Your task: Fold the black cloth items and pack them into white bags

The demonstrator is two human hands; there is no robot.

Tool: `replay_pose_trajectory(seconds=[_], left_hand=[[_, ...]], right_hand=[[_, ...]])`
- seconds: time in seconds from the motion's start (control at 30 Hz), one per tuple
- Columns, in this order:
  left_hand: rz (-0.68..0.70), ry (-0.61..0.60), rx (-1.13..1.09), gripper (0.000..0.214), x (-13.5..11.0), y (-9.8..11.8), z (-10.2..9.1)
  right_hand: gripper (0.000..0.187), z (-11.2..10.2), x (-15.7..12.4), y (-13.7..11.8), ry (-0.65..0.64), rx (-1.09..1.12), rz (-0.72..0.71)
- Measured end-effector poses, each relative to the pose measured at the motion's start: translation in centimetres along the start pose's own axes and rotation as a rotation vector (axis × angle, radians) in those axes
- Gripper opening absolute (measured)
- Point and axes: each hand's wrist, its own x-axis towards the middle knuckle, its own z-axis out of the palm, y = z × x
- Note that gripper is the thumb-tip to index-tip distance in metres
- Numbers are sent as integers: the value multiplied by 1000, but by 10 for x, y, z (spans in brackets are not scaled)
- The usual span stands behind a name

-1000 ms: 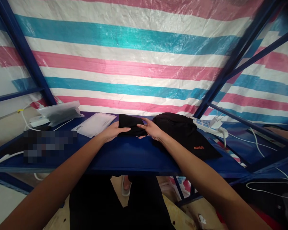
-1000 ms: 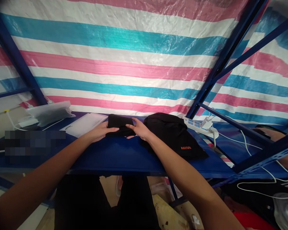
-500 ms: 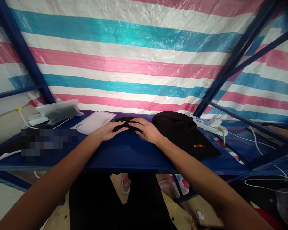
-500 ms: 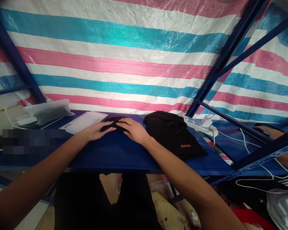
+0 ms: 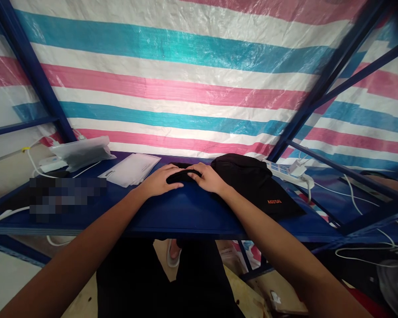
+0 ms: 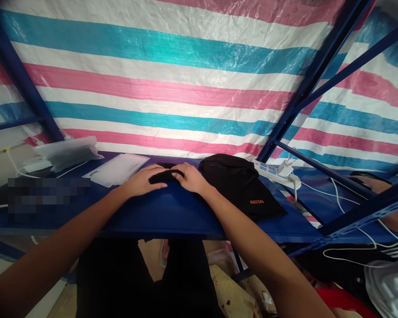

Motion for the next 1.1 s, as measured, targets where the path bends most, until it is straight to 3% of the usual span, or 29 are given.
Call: replay_pose_trajectory(seconds=[0.1, 0.27, 0.37, 0.5, 0.6, 0.7, 0.77, 0.87, 1.1], left_hand=[[-28, 45, -55, 46, 2, -1, -1], [-227, 110, -172, 43, 3, -7, -3], [-317, 188, -178, 38, 6, -13, 1], [-366, 286, -130, 28, 11, -22, 11], [-331, 322, -95, 25, 12, -26, 14], [-252, 300, -87, 20, 11, -25, 13], [-175, 272, -58, 15, 10, -20, 12], [-84, 218, 61, 22, 7, -10, 10], [68, 23, 370, 41, -2, 10, 8]], right_hand=[[30, 0, 0, 2, -12, 224, 111], [38, 1, 4, 5, -51, 502, 332], [23, 5, 8, 8, 6, 376, 371], [7, 8, 11, 8, 142, 8, 192], [12, 4, 9, 1, 160, -172, -37], [25, -4, 3, -9, -14, -195, -197], [24, -9, -1, -15, -93, -192, -189], [45, -12, -6, -18, -133, -201, -141], [49, -12, -4, -14, -101, -70, 2]])
